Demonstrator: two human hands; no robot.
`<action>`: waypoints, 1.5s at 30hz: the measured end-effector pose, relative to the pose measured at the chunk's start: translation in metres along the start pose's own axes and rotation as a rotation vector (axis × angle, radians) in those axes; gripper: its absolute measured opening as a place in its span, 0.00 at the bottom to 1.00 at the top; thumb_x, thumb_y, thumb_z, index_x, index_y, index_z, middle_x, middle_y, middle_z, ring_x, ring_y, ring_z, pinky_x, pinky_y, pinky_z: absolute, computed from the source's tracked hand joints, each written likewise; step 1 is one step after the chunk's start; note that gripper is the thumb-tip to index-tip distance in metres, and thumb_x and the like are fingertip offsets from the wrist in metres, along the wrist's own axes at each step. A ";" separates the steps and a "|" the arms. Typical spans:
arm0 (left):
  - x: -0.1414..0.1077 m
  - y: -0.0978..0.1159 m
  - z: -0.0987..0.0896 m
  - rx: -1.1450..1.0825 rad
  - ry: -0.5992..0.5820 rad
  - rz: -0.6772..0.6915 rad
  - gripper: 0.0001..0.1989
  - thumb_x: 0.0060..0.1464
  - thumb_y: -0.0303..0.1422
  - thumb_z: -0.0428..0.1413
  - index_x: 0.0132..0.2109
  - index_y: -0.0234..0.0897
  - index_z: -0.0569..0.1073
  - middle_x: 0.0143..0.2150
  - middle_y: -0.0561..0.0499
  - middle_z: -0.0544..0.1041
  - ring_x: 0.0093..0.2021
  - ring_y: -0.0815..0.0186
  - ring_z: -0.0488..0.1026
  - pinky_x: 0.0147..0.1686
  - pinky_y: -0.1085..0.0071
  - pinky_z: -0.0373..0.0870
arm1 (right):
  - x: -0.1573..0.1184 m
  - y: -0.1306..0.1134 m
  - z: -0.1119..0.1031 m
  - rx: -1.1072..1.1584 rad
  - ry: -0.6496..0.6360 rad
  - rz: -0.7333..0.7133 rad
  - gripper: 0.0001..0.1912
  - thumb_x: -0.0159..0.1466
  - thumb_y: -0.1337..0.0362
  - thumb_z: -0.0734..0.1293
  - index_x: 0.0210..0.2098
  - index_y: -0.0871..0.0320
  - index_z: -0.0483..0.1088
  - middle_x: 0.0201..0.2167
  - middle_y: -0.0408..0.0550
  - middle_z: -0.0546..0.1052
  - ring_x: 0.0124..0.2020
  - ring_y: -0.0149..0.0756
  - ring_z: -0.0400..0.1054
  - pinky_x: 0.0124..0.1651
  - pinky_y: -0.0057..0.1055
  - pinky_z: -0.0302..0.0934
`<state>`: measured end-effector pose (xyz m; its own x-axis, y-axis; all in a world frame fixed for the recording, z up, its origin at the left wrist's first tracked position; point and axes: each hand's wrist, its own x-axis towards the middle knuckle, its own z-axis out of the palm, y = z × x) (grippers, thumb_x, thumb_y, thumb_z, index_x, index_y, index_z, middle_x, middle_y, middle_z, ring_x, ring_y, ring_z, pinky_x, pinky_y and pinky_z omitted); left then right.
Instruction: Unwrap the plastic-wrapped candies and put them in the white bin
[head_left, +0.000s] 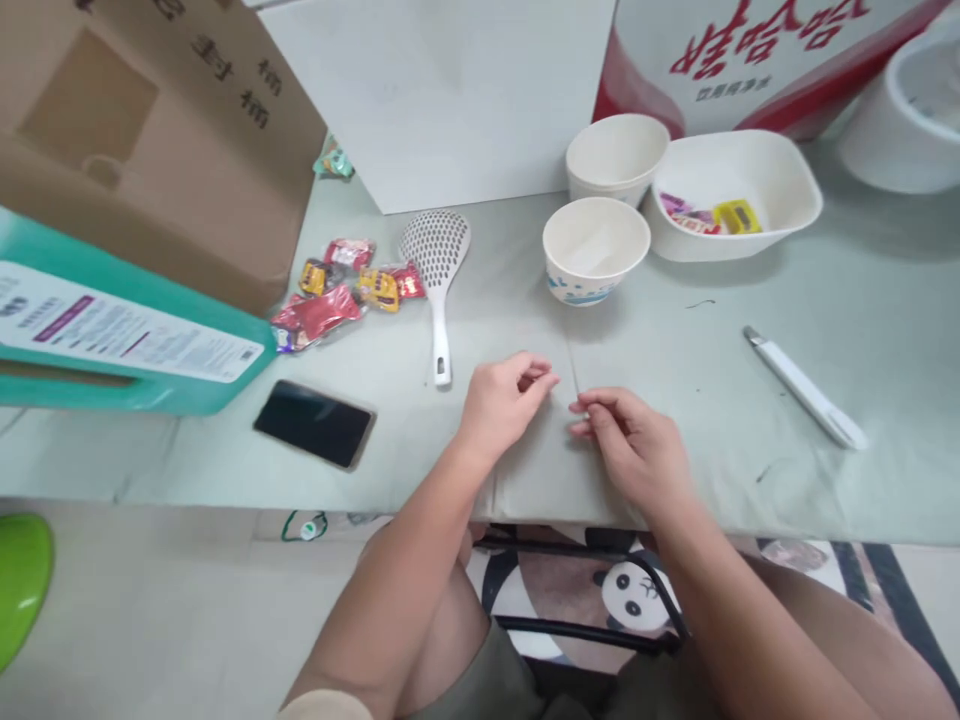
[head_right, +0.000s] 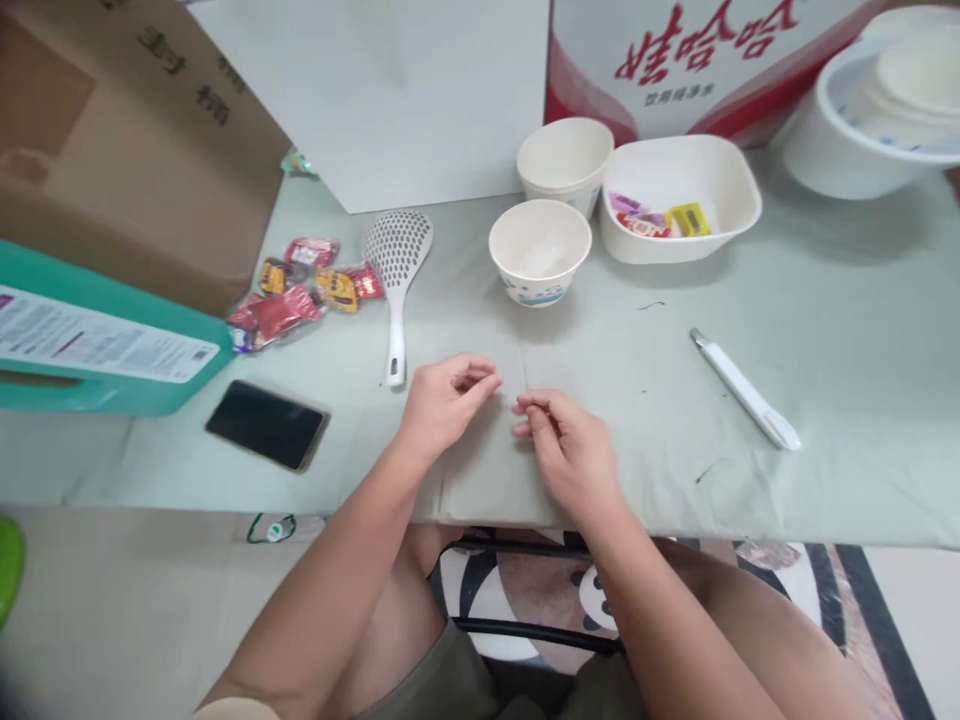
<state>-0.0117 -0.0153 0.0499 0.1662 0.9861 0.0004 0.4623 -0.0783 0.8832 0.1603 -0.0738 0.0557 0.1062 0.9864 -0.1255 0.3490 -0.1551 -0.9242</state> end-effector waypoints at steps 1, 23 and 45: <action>-0.002 -0.002 -0.004 0.010 0.013 -0.021 0.06 0.63 0.32 0.58 0.38 0.37 0.79 0.33 0.49 0.86 0.35 0.65 0.84 0.38 0.70 0.77 | 0.002 -0.003 0.002 -0.003 -0.014 0.007 0.14 0.65 0.51 0.67 0.36 0.55 0.77 0.30 0.47 0.84 0.27 0.36 0.79 0.34 0.30 0.70; -0.011 -0.031 -0.110 -0.306 0.502 -0.246 0.16 0.59 0.27 0.57 0.55 0.38 0.73 0.61 0.40 0.73 0.61 0.56 0.73 0.61 0.57 0.71 | 0.133 -0.100 0.169 -0.598 -0.154 -0.710 0.27 0.61 0.62 0.70 0.60 0.56 0.69 0.60 0.61 0.76 0.60 0.57 0.71 0.61 0.56 0.66; -0.015 0.003 -0.042 -0.313 -0.186 -0.121 0.15 0.60 0.46 0.61 0.46 0.40 0.74 0.47 0.46 0.81 0.40 0.62 0.78 0.43 0.63 0.75 | 0.016 0.014 0.011 -0.362 0.216 -0.334 0.24 0.59 0.61 0.71 0.54 0.52 0.67 0.43 0.48 0.72 0.37 0.38 0.71 0.35 0.36 0.67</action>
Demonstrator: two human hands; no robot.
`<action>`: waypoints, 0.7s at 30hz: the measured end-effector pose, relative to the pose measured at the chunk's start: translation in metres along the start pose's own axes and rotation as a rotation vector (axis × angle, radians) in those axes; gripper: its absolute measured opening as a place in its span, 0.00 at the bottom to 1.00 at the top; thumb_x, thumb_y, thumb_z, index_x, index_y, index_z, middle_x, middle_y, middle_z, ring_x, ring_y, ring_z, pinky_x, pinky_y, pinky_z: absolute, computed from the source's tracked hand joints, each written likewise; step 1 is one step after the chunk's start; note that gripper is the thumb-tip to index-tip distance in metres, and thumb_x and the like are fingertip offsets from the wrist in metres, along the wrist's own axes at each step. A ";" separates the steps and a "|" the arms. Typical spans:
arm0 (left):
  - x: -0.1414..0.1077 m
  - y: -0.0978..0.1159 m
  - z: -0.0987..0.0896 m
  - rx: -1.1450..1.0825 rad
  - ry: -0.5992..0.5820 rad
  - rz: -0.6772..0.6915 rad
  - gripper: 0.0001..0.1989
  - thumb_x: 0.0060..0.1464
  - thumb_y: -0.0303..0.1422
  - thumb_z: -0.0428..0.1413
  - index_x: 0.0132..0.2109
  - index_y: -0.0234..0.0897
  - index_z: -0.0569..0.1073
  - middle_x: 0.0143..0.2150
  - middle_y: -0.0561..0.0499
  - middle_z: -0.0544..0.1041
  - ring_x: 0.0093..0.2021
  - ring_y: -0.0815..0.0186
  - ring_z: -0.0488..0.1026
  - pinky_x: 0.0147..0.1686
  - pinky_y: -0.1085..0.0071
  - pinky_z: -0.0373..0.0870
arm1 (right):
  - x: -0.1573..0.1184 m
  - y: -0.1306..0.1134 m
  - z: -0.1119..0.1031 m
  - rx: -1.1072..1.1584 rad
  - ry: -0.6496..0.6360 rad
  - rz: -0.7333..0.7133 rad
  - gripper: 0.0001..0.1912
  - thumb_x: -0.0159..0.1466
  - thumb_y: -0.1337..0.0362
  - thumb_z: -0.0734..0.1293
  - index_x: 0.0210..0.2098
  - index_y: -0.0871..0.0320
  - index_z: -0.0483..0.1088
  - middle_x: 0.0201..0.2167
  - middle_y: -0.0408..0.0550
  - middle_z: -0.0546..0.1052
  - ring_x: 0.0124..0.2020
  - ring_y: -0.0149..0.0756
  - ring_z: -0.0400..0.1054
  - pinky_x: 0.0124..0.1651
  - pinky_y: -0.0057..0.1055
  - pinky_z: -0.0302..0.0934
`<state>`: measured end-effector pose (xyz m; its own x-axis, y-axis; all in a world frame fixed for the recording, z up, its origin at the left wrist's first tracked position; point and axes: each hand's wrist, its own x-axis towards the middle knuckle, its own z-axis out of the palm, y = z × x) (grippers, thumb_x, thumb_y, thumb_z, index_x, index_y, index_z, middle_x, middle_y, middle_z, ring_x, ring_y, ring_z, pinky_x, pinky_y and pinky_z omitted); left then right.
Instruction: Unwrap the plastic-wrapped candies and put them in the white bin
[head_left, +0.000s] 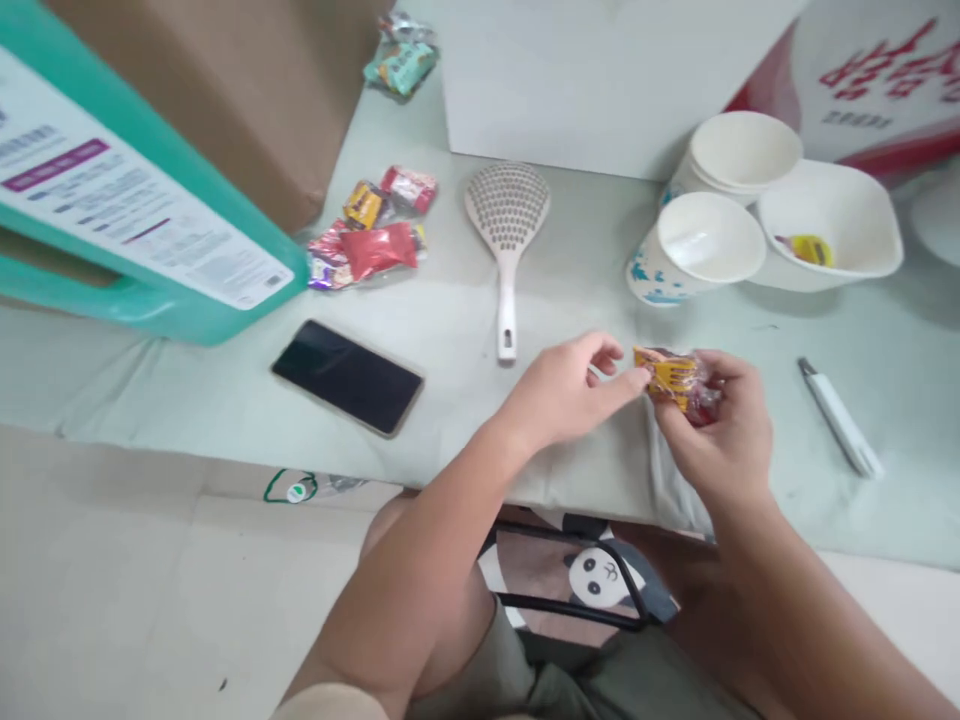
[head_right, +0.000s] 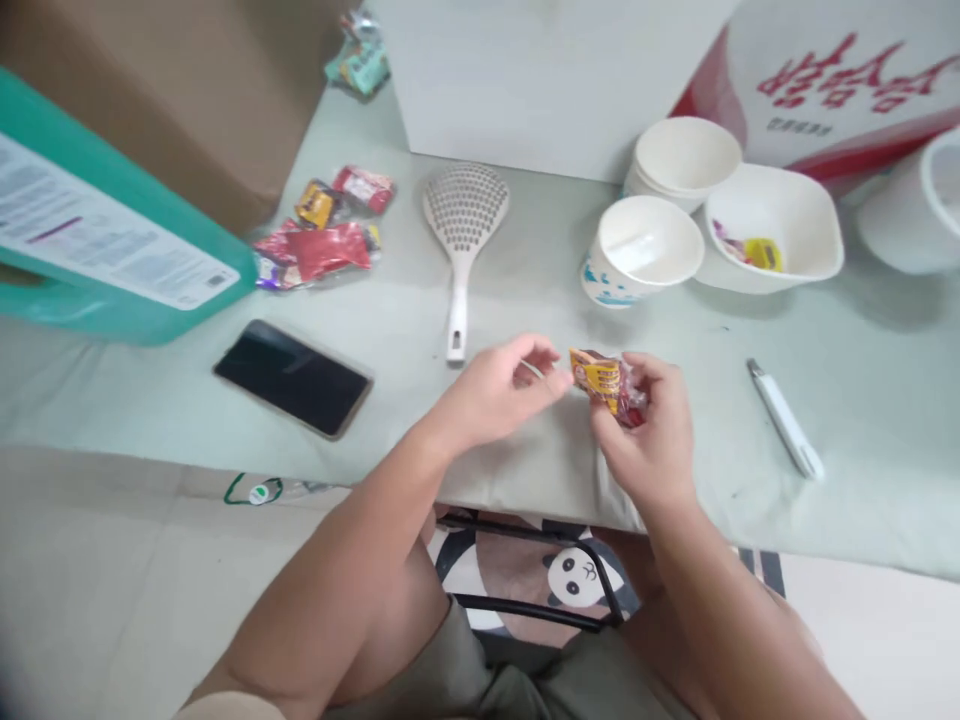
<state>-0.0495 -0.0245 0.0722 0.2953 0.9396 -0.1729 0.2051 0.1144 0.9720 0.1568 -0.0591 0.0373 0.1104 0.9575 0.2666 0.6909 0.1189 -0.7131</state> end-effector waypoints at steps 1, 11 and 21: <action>0.001 0.000 0.015 0.011 -0.068 -0.006 0.18 0.60 0.47 0.61 0.49 0.40 0.74 0.53 0.43 0.81 0.45 0.58 0.79 0.46 0.59 0.76 | -0.008 0.011 -0.008 -0.027 0.061 0.007 0.23 0.60 0.61 0.71 0.53 0.53 0.67 0.43 0.49 0.73 0.39 0.40 0.72 0.37 0.38 0.68; 0.034 0.007 0.116 -0.372 -0.171 -0.070 0.31 0.58 0.38 0.65 0.65 0.39 0.66 0.51 0.46 0.77 0.48 0.63 0.78 0.51 0.65 0.77 | -0.016 0.032 -0.041 -0.055 0.170 -0.307 0.25 0.64 0.67 0.67 0.60 0.51 0.63 0.50 0.57 0.74 0.51 0.49 0.73 0.50 0.50 0.73; 0.052 0.014 0.112 -0.778 0.114 -0.256 0.17 0.52 0.36 0.62 0.48 0.40 0.72 0.43 0.51 0.80 0.40 0.65 0.79 0.35 0.71 0.77 | -0.004 0.043 -0.063 0.000 0.130 -0.304 0.24 0.66 0.66 0.64 0.61 0.52 0.61 0.52 0.57 0.78 0.54 0.51 0.75 0.56 0.54 0.72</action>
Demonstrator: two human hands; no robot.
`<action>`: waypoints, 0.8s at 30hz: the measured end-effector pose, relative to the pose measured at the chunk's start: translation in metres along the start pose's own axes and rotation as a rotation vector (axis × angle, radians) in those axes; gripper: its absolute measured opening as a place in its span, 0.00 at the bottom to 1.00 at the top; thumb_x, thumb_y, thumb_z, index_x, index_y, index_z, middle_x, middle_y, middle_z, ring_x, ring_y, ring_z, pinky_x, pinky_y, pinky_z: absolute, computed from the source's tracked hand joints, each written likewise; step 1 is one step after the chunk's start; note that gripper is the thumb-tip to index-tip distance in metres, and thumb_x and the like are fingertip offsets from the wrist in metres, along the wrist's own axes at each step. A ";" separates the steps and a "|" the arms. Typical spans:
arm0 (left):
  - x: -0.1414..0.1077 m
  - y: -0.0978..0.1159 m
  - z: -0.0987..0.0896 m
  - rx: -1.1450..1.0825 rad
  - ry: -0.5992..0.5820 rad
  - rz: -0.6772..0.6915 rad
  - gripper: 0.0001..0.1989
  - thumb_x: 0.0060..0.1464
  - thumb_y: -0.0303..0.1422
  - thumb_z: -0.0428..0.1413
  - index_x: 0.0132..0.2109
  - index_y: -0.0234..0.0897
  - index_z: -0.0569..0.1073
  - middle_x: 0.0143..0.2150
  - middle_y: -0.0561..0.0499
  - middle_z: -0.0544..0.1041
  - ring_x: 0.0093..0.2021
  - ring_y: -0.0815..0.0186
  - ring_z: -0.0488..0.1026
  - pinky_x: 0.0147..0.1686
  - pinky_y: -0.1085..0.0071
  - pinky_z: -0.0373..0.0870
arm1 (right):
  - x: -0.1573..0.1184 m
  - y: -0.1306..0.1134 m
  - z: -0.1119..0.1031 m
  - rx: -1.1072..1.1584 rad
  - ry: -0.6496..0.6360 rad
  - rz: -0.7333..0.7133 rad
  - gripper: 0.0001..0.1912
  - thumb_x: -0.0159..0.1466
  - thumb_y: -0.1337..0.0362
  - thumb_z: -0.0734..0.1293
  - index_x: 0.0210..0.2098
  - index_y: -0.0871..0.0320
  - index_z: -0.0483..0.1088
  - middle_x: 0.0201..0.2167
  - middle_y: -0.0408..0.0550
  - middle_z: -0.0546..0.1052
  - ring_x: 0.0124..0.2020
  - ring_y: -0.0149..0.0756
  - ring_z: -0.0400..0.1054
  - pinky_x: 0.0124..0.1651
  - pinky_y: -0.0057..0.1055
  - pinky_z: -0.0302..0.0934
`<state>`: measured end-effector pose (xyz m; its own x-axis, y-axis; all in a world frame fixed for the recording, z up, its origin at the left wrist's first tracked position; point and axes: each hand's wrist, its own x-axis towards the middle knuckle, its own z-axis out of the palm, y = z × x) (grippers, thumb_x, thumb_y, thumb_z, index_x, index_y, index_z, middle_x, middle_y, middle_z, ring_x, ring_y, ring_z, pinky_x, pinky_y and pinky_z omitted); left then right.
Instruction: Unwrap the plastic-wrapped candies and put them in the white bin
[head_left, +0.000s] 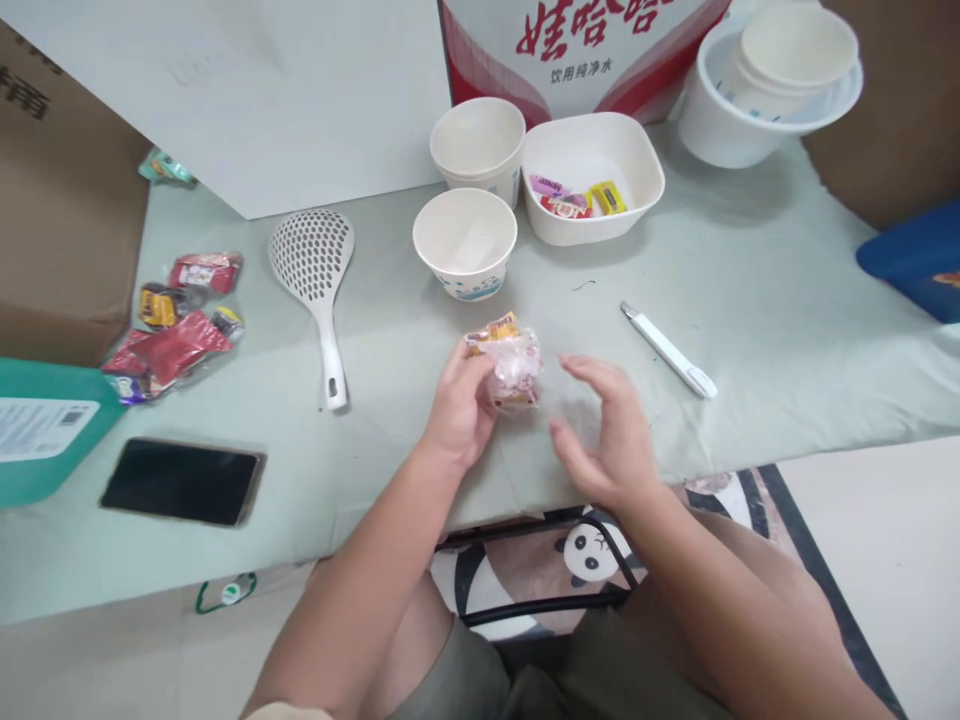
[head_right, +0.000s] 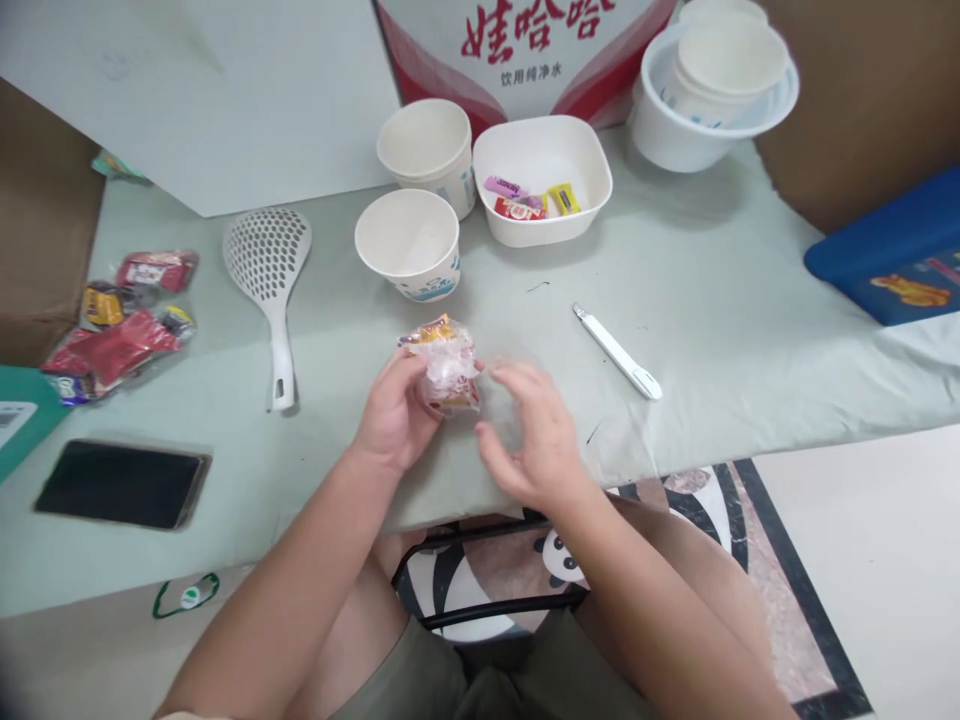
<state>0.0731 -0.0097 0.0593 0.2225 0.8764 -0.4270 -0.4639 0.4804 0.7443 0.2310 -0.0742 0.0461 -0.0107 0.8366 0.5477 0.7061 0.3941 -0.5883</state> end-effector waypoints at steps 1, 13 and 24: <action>0.000 0.004 -0.002 -0.036 -0.010 -0.010 0.17 0.52 0.37 0.61 0.49 0.40 0.72 0.44 0.50 0.80 0.41 0.63 0.80 0.35 0.70 0.77 | 0.003 0.006 -0.004 -0.057 0.043 0.036 0.22 0.66 0.66 0.64 0.59 0.52 0.63 0.51 0.57 0.78 0.54 0.52 0.75 0.57 0.55 0.71; -0.011 0.016 -0.036 0.068 -0.087 0.006 0.28 0.44 0.37 0.70 0.53 0.41 0.72 0.45 0.50 0.80 0.42 0.63 0.81 0.35 0.69 0.79 | 0.018 0.070 -0.040 -0.465 -0.108 0.662 0.16 0.57 0.65 0.68 0.46 0.53 0.75 0.39 0.60 0.78 0.45 0.62 0.73 0.50 0.58 0.65; -0.012 0.015 -0.030 -0.051 -0.021 0.005 0.22 0.52 0.30 0.62 0.53 0.44 0.67 0.51 0.50 0.80 0.50 0.61 0.82 0.41 0.69 0.80 | 0.020 -0.002 0.004 0.606 -0.187 0.660 0.07 0.60 0.63 0.59 0.39 0.50 0.62 0.24 0.38 0.69 0.19 0.33 0.62 0.23 0.31 0.56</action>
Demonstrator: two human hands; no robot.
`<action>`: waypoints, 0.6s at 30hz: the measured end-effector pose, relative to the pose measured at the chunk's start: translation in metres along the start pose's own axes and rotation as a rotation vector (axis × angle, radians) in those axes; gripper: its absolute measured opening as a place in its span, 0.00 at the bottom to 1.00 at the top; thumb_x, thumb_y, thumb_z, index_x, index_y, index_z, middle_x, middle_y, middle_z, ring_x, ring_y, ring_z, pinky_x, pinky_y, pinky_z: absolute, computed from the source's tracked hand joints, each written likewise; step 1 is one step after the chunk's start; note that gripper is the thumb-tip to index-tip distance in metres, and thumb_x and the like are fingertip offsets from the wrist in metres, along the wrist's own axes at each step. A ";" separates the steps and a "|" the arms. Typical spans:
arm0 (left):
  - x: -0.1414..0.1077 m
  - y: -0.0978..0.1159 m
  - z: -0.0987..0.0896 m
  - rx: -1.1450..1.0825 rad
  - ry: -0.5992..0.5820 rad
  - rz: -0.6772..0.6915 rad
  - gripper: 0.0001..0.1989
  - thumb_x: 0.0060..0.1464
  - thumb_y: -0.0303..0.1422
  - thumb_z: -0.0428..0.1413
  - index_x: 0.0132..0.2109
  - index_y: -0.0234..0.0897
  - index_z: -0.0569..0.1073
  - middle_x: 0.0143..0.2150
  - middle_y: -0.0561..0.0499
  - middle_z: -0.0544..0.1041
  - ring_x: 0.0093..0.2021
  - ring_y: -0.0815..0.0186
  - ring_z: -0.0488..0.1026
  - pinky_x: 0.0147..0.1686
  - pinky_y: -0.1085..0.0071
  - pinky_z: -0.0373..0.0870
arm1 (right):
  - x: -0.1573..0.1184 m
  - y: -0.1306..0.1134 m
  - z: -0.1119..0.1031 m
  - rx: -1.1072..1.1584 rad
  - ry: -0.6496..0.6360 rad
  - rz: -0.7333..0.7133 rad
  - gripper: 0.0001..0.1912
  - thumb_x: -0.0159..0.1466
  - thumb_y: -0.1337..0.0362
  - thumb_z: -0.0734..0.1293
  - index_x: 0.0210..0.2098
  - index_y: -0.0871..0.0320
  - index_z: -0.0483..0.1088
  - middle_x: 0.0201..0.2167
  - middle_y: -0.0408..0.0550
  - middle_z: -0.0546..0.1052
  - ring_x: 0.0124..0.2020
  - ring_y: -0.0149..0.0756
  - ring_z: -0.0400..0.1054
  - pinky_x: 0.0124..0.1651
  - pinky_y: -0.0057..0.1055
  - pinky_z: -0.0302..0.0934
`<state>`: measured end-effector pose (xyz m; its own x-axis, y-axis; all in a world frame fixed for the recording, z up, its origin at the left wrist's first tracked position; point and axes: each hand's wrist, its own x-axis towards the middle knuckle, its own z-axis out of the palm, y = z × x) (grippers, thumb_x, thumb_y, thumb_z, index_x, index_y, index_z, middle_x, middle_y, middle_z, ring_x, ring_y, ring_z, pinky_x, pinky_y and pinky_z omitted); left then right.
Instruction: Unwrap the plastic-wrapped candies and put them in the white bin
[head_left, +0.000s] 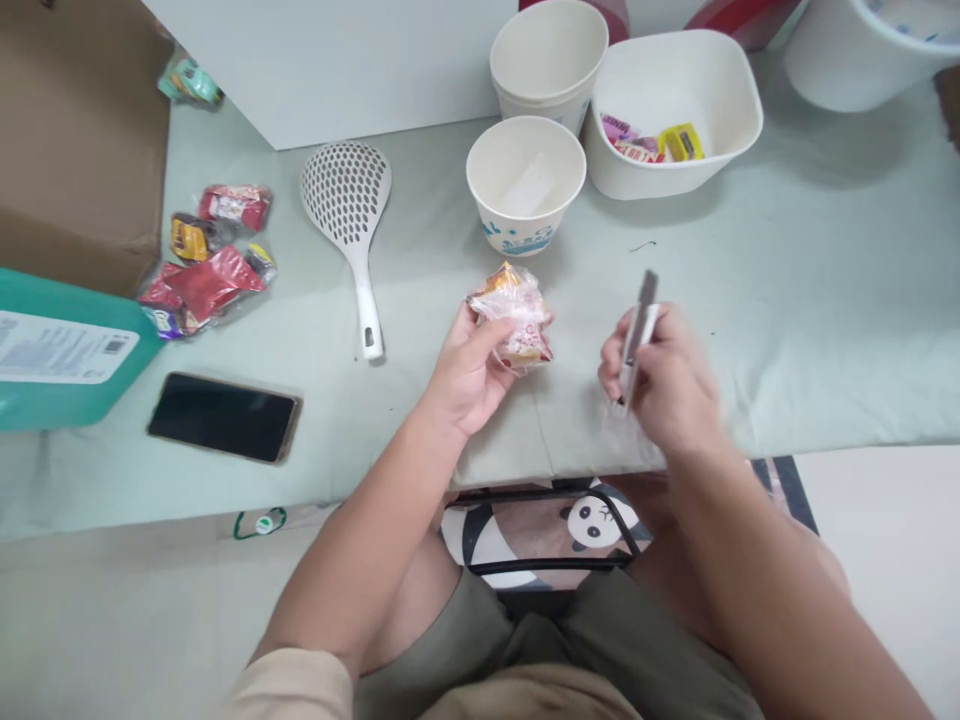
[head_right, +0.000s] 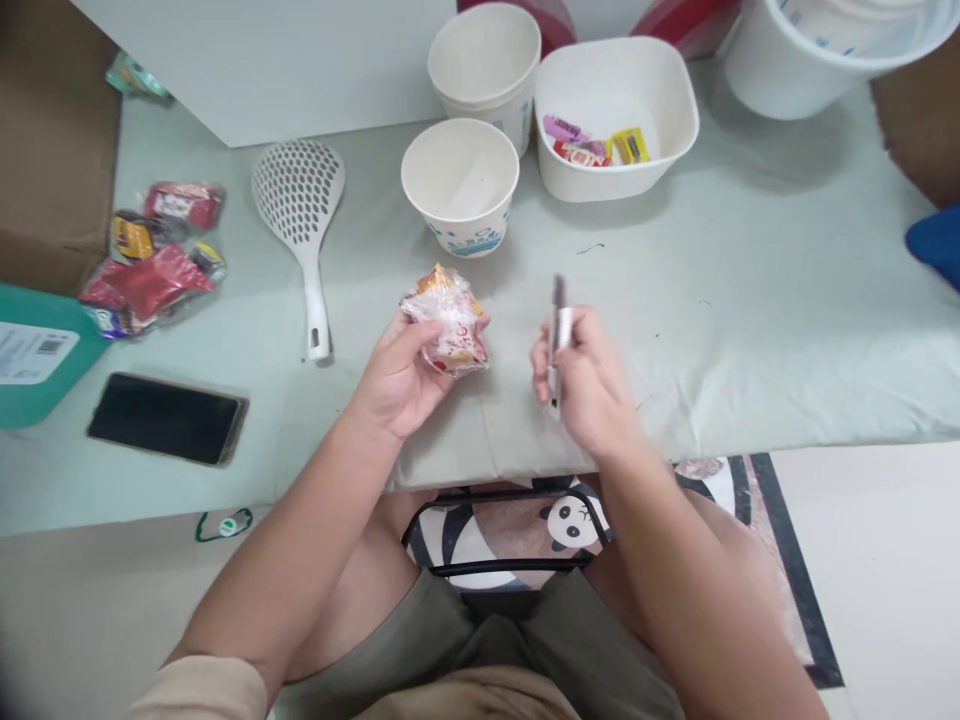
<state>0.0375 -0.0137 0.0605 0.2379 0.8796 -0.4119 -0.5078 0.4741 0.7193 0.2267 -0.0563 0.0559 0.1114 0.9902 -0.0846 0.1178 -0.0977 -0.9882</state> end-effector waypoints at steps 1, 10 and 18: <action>0.000 -0.001 0.002 -0.005 0.002 -0.011 0.23 0.53 0.30 0.61 0.55 0.45 0.66 0.54 0.50 0.80 0.52 0.60 0.82 0.42 0.68 0.81 | -0.004 -0.001 0.008 -0.056 -0.047 -0.079 0.07 0.60 0.63 0.61 0.39 0.51 0.62 0.23 0.36 0.68 0.19 0.31 0.61 0.24 0.30 0.56; -0.001 -0.012 0.007 0.075 -0.069 -0.031 0.34 0.57 0.28 0.57 0.65 0.57 0.54 0.59 0.51 0.77 0.50 0.60 0.83 0.41 0.66 0.80 | -0.012 0.005 0.023 -0.618 -0.142 -0.340 0.10 0.66 0.59 0.64 0.35 0.53 0.76 0.28 0.46 0.81 0.28 0.37 0.73 0.35 0.31 0.63; -0.003 -0.017 0.006 0.280 -0.107 0.074 0.30 0.54 0.36 0.63 0.60 0.55 0.59 0.59 0.50 0.72 0.51 0.61 0.79 0.45 0.64 0.79 | -0.012 -0.006 0.026 -0.536 -0.023 -0.242 0.08 0.63 0.60 0.66 0.28 0.53 0.71 0.20 0.41 0.73 0.21 0.31 0.64 0.30 0.29 0.59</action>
<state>0.0501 -0.0244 0.0532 0.3022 0.9041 -0.3022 -0.2830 0.3878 0.8772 0.1991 -0.0654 0.0595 -0.0020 0.9919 0.1270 0.6204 0.1009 -0.7778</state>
